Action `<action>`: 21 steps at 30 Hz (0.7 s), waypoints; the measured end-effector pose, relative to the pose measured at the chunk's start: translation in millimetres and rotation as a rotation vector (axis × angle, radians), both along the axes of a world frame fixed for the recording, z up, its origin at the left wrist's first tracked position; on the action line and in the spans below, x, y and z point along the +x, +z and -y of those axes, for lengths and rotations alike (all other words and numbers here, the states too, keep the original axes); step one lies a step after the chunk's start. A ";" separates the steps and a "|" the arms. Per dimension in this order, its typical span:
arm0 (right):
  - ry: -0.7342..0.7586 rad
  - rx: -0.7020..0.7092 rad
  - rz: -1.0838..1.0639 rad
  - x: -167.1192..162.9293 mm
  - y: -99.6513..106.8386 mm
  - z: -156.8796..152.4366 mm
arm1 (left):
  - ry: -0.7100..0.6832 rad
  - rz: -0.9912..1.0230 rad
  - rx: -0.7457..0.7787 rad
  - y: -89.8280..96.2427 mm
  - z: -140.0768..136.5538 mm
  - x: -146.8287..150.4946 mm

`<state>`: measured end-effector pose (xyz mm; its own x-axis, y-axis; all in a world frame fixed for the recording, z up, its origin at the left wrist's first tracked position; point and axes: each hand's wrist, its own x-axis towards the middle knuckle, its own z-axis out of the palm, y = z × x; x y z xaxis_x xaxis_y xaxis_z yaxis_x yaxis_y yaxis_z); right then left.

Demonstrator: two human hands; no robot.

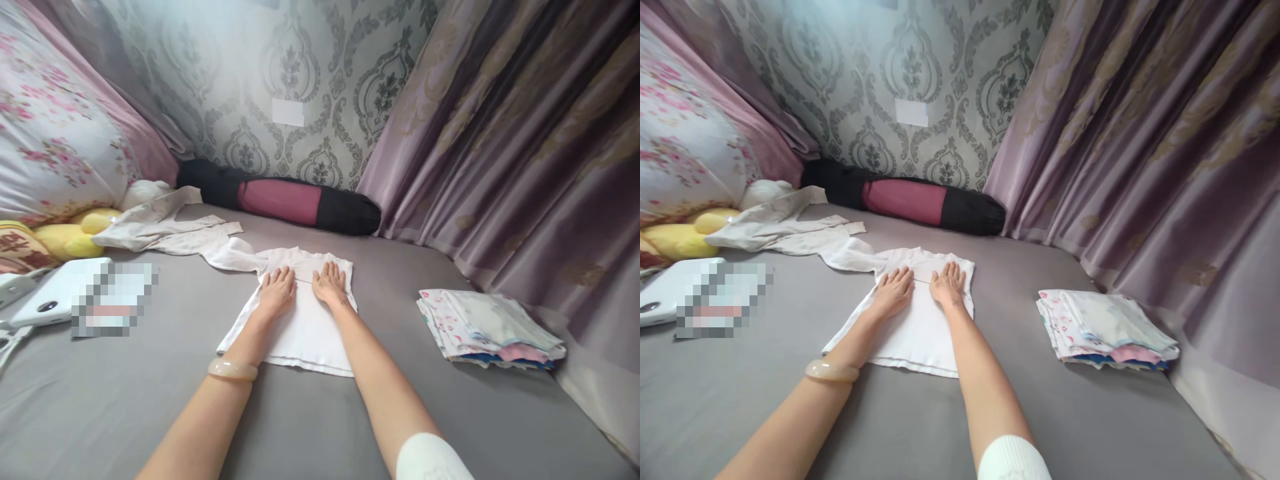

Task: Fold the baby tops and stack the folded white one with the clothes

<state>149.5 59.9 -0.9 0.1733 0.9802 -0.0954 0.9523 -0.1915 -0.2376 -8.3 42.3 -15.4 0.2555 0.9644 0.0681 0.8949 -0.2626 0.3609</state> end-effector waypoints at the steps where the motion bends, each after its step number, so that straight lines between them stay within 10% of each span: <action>1: -0.011 0.003 0.015 4.8 -0.2 0.0 | 0.001 -0.005 0.001 0.5 0.3 0.0; 21: -0.054 0.030 0.125 48.5 8.0 -14.9 | 0.048 -0.115 0.078 -3.1 2.4 4.1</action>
<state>198.0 74.8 7.1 0.2347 0.9712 -0.0402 0.9633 -0.2379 -0.1244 -4.3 40.0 -18.5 0.2197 0.9686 0.1162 0.9412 -0.2418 0.2358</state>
